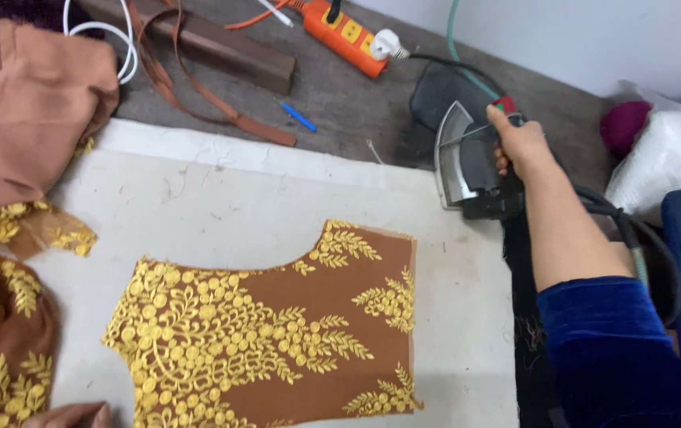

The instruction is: The person is ironing and pressing various cut fabric pieces with gold embroidery on a padded work surface.

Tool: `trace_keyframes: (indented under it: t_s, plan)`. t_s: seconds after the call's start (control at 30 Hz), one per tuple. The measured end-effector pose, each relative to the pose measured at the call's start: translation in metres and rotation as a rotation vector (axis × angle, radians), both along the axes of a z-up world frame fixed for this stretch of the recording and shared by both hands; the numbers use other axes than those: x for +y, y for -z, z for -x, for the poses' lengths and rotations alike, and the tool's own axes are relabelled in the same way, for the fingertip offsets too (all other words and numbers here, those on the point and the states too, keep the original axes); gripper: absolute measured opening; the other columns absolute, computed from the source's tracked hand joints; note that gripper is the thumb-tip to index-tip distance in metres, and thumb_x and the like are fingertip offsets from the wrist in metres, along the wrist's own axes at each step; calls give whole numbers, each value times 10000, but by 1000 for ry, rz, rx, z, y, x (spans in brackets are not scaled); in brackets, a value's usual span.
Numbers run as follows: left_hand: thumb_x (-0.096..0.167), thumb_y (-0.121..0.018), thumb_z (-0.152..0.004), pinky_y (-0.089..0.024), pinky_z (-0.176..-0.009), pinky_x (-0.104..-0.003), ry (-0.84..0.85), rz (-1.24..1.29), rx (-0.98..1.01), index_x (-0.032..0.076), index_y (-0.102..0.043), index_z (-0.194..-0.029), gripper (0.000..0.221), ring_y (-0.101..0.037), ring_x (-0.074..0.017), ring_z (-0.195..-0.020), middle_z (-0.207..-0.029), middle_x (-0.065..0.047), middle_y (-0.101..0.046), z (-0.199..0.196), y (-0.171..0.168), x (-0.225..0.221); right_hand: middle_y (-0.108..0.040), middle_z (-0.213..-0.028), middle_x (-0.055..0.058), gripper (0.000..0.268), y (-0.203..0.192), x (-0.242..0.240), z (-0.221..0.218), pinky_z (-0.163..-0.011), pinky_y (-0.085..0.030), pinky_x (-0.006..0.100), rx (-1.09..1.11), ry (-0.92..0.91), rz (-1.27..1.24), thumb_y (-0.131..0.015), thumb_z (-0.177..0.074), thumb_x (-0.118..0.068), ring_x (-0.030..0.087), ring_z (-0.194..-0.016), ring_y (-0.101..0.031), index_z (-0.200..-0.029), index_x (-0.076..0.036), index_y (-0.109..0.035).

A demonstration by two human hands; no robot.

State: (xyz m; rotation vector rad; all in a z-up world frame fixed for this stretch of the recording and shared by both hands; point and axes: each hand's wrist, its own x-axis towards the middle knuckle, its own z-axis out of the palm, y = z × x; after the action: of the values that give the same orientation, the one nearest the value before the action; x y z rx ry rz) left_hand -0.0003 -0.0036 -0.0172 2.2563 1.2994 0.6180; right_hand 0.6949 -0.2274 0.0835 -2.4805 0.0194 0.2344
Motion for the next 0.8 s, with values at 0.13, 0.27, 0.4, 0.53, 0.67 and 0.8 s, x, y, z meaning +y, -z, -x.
trace_keyframes:
  t_s: [0.13,0.27,0.4,0.53,0.67,0.8]
  plan:
    - [94,-732,-926,-444,-903,-347,95,-54,-11,55,-707,-990,79,-567,-250,-897,-966,-104,-634,0,-14,5,-494,-812,187,535,-11,-27,28,-628,-387,452,-251,-187,171,-632,-985,-517,341,-711,-459,-904,0,-516]
    - [145,-755,-951,-489,-834,-385,269,-210,19,70,-711,-1055,136,-597,-287,-883,-990,-102,-654,11,-12,19,-536,-1070,238,166,-65,-31,184,-918,-366,456,-906,-825,77,-586,-1014,-83,394,-1023,-493,-1085,65,-564]
    - [139,-769,-1013,-475,-800,-368,271,-242,6,31,-720,-1048,124,-595,-275,-870,-1003,-118,-661,11,-14,17,-600,-1170,173,180,-16,-99,312,-1048,-380,450,-579,-888,14,-552,-964,-97,350,-1151,-542,-1119,-15,-596]
    - [164,-767,-1063,-471,-811,-355,259,-229,57,77,-715,-1058,101,-606,-239,-914,-1008,-80,-651,13,-10,21,-516,-1369,121,393,3,-133,405,-1108,-337,445,-485,-905,127,-507,-939,-62,297,-1278,-464,-1332,-75,-497]
    - [150,-733,-1046,-468,-842,-356,277,-185,39,77,-730,-1059,75,-603,-245,-922,-982,-94,-630,5,-24,21,-273,-1574,54,495,23,-153,456,-1151,-143,542,-237,-846,232,-456,-978,-278,336,-1465,-199,-1461,-193,-394]
    - [173,-678,-958,-456,-840,-364,275,-98,51,92,-706,-1029,112,-582,-254,-889,-967,-88,-630,-2,-44,20,-230,-1594,50,552,29,-162,464,-1161,-119,513,-303,-826,215,-441,-968,-338,329,-1488,-140,-1486,-170,-351]
